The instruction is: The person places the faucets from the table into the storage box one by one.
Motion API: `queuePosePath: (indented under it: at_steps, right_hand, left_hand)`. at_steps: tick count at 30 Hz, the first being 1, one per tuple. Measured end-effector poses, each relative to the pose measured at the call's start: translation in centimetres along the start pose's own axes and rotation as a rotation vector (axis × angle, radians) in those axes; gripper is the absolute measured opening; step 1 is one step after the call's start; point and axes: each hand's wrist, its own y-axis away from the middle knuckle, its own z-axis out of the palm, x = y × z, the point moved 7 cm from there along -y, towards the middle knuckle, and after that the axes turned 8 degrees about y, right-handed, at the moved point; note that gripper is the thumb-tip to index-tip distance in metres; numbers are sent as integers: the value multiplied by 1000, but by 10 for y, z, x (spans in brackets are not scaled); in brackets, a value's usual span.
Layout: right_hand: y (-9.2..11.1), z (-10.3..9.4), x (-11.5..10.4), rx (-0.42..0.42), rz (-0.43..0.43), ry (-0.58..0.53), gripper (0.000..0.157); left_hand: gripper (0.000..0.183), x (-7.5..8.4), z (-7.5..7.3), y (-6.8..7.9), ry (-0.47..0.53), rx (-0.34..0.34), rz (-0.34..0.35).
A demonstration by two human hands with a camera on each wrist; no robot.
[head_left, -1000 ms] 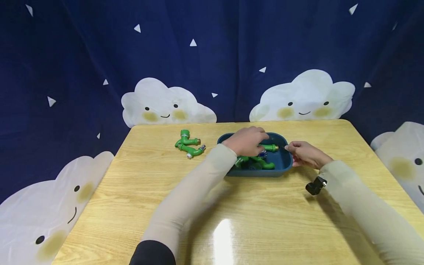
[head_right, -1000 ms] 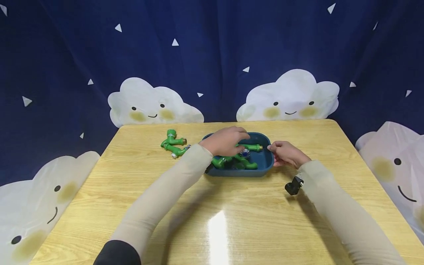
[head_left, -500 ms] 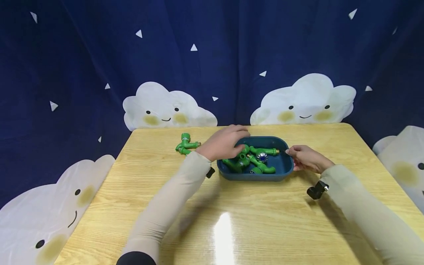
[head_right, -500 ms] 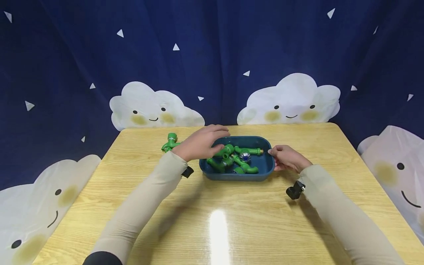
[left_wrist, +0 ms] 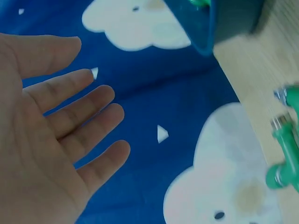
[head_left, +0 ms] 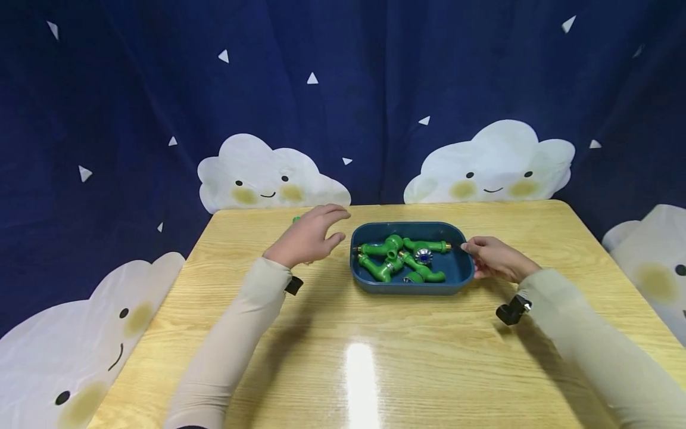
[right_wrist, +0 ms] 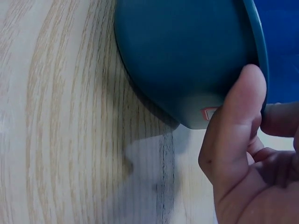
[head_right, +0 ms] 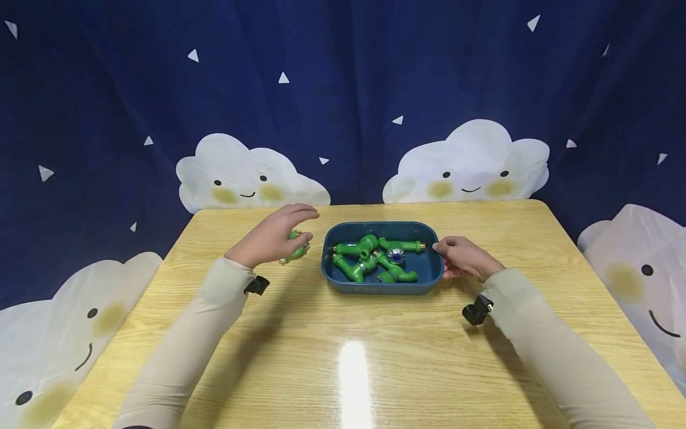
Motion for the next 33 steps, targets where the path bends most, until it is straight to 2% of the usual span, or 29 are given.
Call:
queuePosePath:
  at_steps: [6,14,20,28,33]
  right_hand:
    - [-1,0,1,-3,5,-10,27]
    - [0,0,0,-9,-2,-7,28]
    - [-1,0,0,-10,-1,-3,27]
    - [0,2,-1,-6,3,-1,27]
    - [2,2,-1,-3,0,9,28]
  left_hand:
    - [46,-26,-11,18,30,14,-94]
    - [46,-42,-15,30,28,1,-134]
    - [43,-51,-15,33,34,1,-140]
    - [41,-79,1,37,62,-42,-209]
    - [41,-90,9,38,62,-33,-219]
